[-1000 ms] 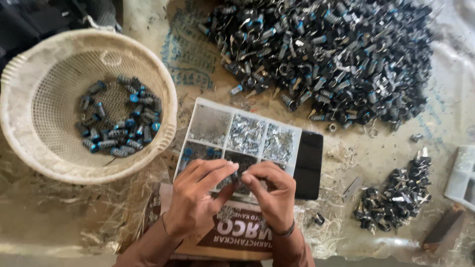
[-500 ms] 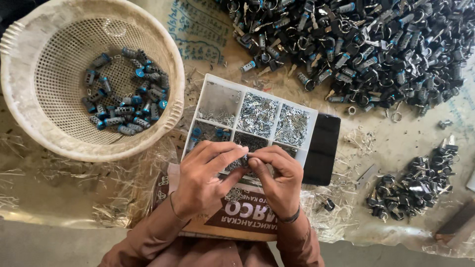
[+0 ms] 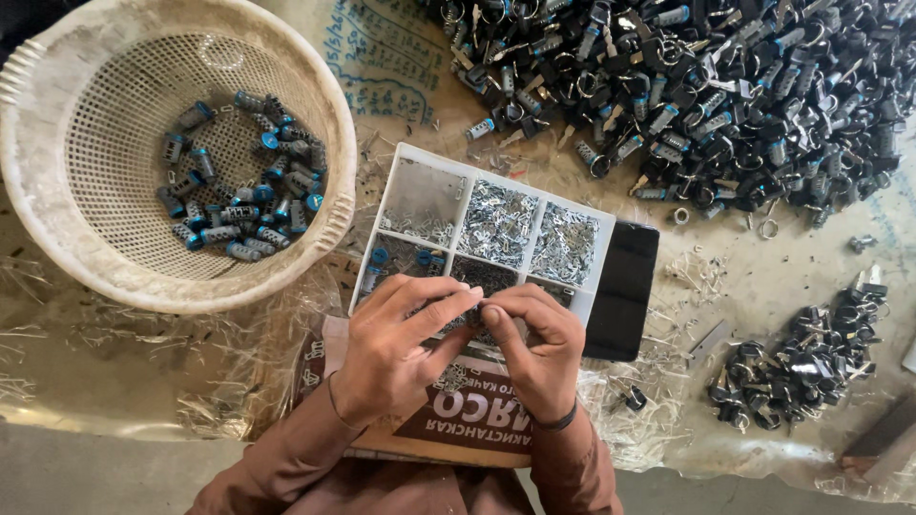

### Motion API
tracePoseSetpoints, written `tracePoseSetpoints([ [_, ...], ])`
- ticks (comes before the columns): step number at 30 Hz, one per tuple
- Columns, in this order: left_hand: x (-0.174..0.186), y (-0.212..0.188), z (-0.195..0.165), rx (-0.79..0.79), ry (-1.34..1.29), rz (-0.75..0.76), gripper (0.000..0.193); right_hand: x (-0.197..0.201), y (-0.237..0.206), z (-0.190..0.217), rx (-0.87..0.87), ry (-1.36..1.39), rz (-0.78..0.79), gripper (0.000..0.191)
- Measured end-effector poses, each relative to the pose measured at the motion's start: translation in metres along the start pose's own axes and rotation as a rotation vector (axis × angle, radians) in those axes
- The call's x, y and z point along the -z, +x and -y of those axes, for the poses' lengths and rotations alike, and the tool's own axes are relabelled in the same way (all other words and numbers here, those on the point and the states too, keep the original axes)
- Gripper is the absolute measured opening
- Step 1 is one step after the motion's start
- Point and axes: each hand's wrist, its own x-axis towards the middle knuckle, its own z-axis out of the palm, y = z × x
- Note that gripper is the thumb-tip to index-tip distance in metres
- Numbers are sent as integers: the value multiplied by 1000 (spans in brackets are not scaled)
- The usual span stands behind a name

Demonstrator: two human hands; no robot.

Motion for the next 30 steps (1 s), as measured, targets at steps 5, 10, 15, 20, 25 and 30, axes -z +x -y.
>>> tracePoseSetpoints([
  [5,-2,-2,2,-31,23,-13,44,-3,-1,-8,4,16,-20,9],
  [10,5,-5,7,-30,-70,6,43,11,7,-1,-215,40,-110,15],
  [15,5,-5,9,11,-60,-58,41,-12,24,14,208,-829,44,23],
  [20,10,-4,10,9,-45,-42,40,-15,20,23,279,-767,-145,12],
  [25,14,-2,6,-2,-26,-41,41,-2,13,23,44,-180,-28,2],
  [30,7,-2,4,3,-44,-26,43,-2,6,9,110,-254,-53,5],
])
